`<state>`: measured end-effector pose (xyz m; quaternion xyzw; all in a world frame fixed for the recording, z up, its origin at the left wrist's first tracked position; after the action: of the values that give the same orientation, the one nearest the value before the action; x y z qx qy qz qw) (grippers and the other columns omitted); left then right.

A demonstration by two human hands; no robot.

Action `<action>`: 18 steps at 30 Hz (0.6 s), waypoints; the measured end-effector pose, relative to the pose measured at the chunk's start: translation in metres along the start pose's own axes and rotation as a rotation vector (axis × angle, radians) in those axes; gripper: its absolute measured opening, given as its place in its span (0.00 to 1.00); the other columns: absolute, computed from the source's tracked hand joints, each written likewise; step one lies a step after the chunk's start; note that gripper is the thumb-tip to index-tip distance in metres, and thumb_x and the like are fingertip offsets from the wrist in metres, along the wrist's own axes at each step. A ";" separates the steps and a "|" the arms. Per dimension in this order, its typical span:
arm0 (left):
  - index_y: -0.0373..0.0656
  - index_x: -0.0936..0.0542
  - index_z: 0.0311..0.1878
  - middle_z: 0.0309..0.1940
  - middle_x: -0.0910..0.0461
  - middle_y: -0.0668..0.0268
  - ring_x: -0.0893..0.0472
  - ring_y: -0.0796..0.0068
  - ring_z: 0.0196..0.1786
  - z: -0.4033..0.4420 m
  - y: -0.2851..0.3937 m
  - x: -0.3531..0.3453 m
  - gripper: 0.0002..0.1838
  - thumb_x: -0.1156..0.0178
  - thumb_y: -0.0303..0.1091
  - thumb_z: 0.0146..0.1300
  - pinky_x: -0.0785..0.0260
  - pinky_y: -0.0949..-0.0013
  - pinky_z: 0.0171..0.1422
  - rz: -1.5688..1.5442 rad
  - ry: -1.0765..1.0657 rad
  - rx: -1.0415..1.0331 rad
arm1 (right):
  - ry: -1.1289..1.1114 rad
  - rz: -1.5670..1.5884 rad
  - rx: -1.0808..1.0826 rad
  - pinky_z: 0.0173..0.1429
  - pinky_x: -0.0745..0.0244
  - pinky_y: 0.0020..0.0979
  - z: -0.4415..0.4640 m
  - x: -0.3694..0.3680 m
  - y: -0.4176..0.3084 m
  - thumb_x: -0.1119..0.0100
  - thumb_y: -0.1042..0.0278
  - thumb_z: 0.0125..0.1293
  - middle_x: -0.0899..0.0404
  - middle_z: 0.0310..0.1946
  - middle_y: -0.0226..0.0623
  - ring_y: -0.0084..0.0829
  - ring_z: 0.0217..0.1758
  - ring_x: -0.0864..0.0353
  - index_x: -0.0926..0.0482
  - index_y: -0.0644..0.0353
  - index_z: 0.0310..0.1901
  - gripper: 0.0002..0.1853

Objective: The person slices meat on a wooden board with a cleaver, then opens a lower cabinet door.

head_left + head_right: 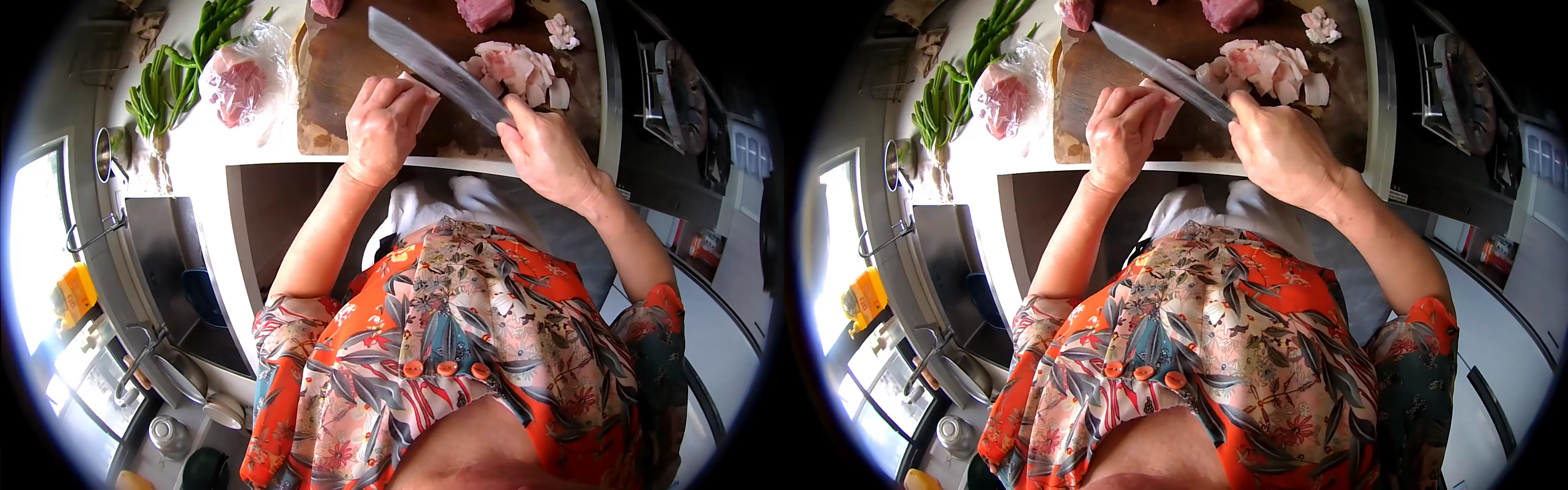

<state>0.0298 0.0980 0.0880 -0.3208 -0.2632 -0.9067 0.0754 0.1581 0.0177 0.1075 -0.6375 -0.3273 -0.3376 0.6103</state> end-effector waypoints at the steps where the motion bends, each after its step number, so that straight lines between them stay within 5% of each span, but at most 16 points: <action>1: 0.43 0.16 0.34 0.33 0.20 0.67 0.23 0.64 0.34 0.000 0.000 -0.001 0.08 0.32 0.24 0.49 0.28 0.66 0.39 -0.011 0.005 0.002 | -0.009 -0.022 0.017 0.29 0.30 0.47 0.001 0.000 -0.003 0.49 0.73 0.65 0.25 0.19 0.51 0.52 0.25 0.23 0.35 0.66 0.35 0.06; 18: 0.42 0.17 0.32 0.32 0.20 0.66 0.22 0.64 0.35 0.001 -0.001 0.000 0.08 0.32 0.22 0.47 0.28 0.66 0.39 -0.032 0.045 0.002 | -0.066 -0.149 0.055 0.28 0.26 0.45 0.001 -0.011 -0.009 0.51 0.74 0.65 0.25 0.15 0.50 0.50 0.22 0.20 0.35 0.67 0.36 0.06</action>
<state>0.0303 0.0997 0.0882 -0.2962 -0.2675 -0.9145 0.0669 0.1449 0.0192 0.1036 -0.6053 -0.4029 -0.3518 0.5895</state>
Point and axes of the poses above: each hand's wrist, its own z-axis towards the middle knuckle, its own x-axis out of the back of the hand, y = z × x, the point moved 9 cm from there along z, towards the middle knuckle
